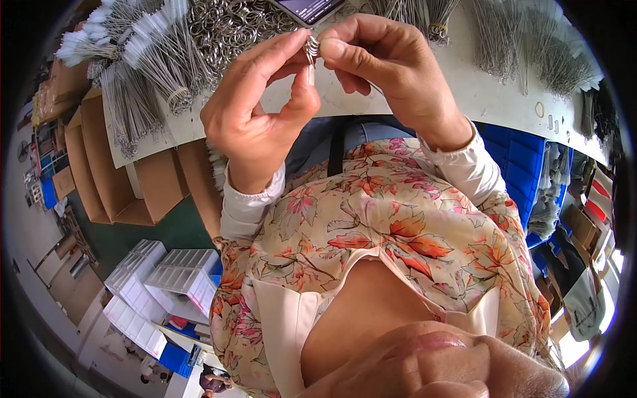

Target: Assembling plastic tips and metal rings onto brush bristles at a factory workstation.

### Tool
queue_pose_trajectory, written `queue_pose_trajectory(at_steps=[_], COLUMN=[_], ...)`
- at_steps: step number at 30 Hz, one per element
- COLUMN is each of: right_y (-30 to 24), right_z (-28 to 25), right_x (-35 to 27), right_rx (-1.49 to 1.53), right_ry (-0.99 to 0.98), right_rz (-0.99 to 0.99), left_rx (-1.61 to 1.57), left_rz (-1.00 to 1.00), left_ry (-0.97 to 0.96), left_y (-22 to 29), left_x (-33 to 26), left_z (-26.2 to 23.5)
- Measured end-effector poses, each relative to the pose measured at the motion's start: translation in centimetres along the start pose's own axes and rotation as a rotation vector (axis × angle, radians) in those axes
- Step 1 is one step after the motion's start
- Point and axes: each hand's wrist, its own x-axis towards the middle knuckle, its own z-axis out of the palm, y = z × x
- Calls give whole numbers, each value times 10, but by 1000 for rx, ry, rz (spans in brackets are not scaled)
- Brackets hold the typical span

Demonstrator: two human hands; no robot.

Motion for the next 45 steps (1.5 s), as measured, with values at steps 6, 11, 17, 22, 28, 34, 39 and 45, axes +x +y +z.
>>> queue_pose_trajectory(at_steps=[6, 11, 17, 22, 28, 34, 39, 45], right_y=[6, 4, -13, 1, 2, 31, 79, 81], right_z=[-4, -3, -13, -15, -7, 2, -16, -7], right_x=[6, 5, 10, 2, 5, 8, -16, -9], right_rx=[-32, -105, -141, -246, -112, -829, -1288, -1326], right_ry=[-24, -39, -177, -183, -186, 11, 57, -16], right_rz=[-16, -8, 103, 57, 122, -359, -505, -688], left_rx=[-141, -152, -316, -291, -549, -395, 213, 684], left_rz=[-167, -183, -222, -252, -561, -617, -654, -895], left_ry=[-38, -46, -153, -153, -199, -246, -173, 0], left_y=[1, -4, -3, 0, -7, -25, -83, -162], left_x=[2, 0, 6, 6, 7, -10, 7, 34], left_z=[-2, -2, -10, -11, -19, -36, -143, -272])
